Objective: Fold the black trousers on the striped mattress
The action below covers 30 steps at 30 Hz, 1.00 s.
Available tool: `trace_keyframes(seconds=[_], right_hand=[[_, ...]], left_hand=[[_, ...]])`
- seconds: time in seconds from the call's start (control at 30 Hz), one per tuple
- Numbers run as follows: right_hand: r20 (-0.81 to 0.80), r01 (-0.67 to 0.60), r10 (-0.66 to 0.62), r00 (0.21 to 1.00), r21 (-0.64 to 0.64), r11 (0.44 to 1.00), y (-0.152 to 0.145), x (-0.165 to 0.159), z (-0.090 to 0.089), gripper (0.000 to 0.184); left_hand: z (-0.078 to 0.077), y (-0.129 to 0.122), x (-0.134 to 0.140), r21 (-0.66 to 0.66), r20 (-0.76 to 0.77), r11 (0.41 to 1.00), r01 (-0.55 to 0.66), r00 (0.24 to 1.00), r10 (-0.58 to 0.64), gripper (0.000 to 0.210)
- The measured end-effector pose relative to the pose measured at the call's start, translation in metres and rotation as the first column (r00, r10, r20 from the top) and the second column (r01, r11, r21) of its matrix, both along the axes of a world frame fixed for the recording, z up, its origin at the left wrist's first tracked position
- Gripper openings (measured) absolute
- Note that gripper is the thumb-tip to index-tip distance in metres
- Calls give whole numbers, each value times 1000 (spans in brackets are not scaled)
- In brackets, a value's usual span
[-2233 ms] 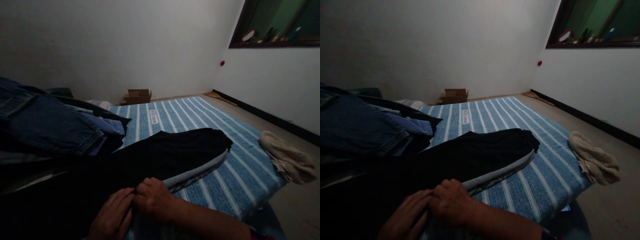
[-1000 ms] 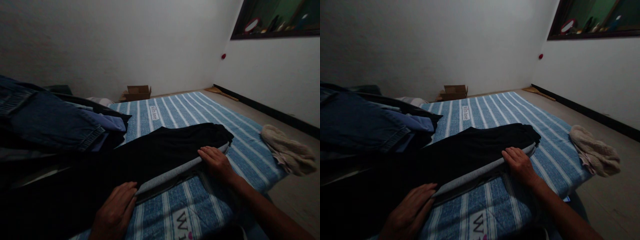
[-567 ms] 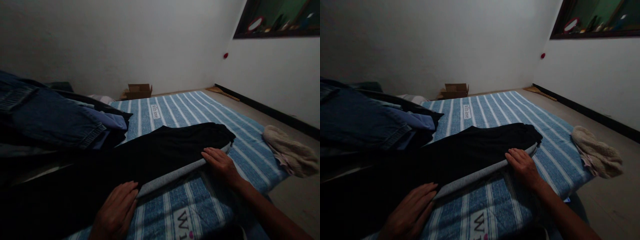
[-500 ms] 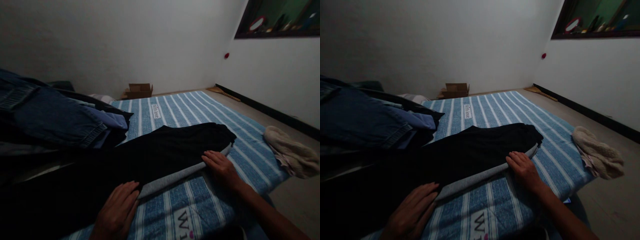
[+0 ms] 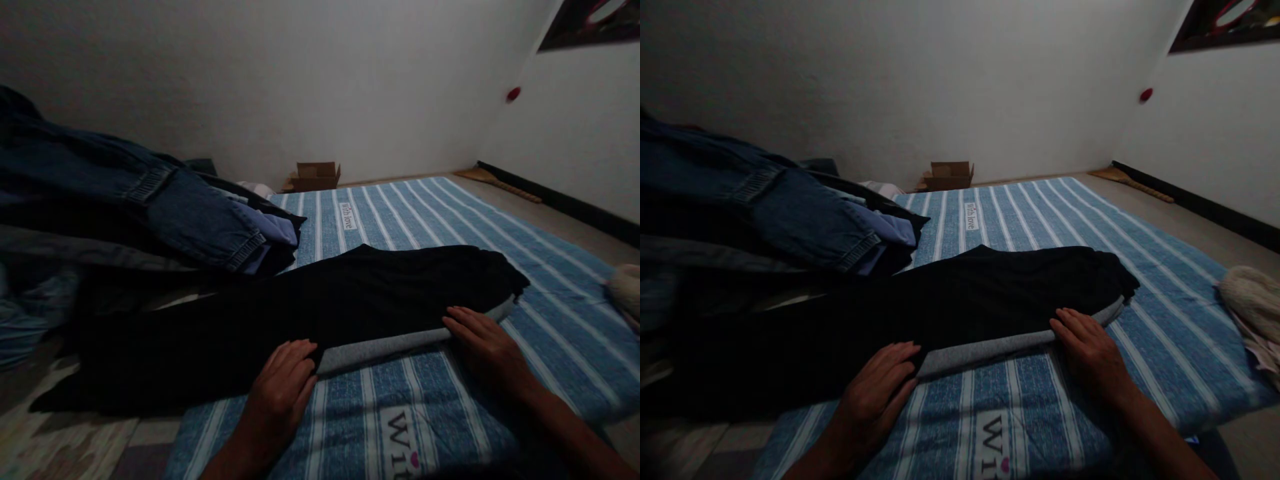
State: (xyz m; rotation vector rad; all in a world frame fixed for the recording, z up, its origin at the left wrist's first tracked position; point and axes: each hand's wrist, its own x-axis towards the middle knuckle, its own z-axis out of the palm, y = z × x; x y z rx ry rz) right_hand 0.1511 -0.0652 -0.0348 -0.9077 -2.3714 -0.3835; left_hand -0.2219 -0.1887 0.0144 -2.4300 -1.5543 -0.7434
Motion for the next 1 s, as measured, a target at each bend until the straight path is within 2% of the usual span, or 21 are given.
trace_keyframes(seconds=[0.2, 0.33, 0.43, 0.6, 0.73, 0.87, 1.0], right_hand=[[9, -5, 5, 1000, -28, 1000, 0, 8, -5, 33], [-24, -65, 64, 998, -25, 998, -5, -1, 1, 32], [-73, -156, 153, 985, -29, 987, -12, -30, 11, 30], [-102, -352, 353, 930, 22, 936, -28, -113, 30, 26], [-75, -444, 440, 895, -62, 894, -43, -172, 30, 30], [1, -414, 417, 909, -125, 902, -54, -196, 16, 44], [96, -421, 426, 899, -71, 904, -55, -194, 5, 56]], left_hand=[[2, -6, 3, -55, 12, 998, -19, 1000, 20, 17], [4, -10, 6, -76, 42, 997, -29, 999, 32, 17], [4, -12, 9, -95, 68, 995, -36, 997, 42, 17], [4, -14, 14, -108, 113, 992, -58, 991, 70, 18], [6, -17, 16, -142, 134, 987, -69, 987, 88, 18], [6, -21, 14, -165, 176, 985, -57, 981, 86, 18], [7, -25, 11, -167, 217, 985, -52, 972, 88, 18]])
